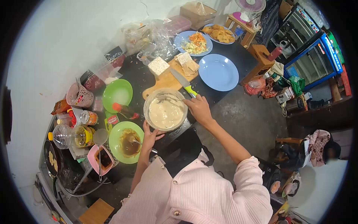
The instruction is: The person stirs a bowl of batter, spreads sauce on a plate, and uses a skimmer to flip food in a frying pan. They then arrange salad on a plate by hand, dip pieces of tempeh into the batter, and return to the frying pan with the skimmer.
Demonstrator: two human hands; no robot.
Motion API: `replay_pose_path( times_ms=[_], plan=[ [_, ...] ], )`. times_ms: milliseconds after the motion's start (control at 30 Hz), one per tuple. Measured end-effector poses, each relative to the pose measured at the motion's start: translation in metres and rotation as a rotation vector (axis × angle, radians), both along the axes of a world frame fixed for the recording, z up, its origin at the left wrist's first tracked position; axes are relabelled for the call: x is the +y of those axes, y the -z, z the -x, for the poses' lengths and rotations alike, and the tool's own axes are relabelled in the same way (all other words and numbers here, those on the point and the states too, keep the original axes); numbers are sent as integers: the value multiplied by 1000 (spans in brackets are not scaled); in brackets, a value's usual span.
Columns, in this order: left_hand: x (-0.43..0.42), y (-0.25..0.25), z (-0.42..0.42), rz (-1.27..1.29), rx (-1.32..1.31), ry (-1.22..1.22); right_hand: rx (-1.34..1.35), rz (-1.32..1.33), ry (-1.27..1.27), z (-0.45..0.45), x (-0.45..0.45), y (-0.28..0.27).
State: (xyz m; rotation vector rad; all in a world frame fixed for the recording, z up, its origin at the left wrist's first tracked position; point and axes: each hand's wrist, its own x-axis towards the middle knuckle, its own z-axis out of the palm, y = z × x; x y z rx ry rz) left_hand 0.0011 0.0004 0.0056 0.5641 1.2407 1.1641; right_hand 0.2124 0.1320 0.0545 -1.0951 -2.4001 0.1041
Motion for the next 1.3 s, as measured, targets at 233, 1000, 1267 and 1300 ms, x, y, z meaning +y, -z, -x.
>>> replay_pose_path(
  times_ms=[233,1000,1267,1300],
  plan=[
    [-1,3,0,0,1,-27,-15,-44,-14,-4,0,10],
    [-1,-1,-4,29,33,-49,414,1152,-73,12,110,23],
    [0,3,-4,33,-5,-46,569,1114,59,22,83,25],
    [0,4,-4,34,-8,-47,581,1116,78,22,79,26]
  ],
)
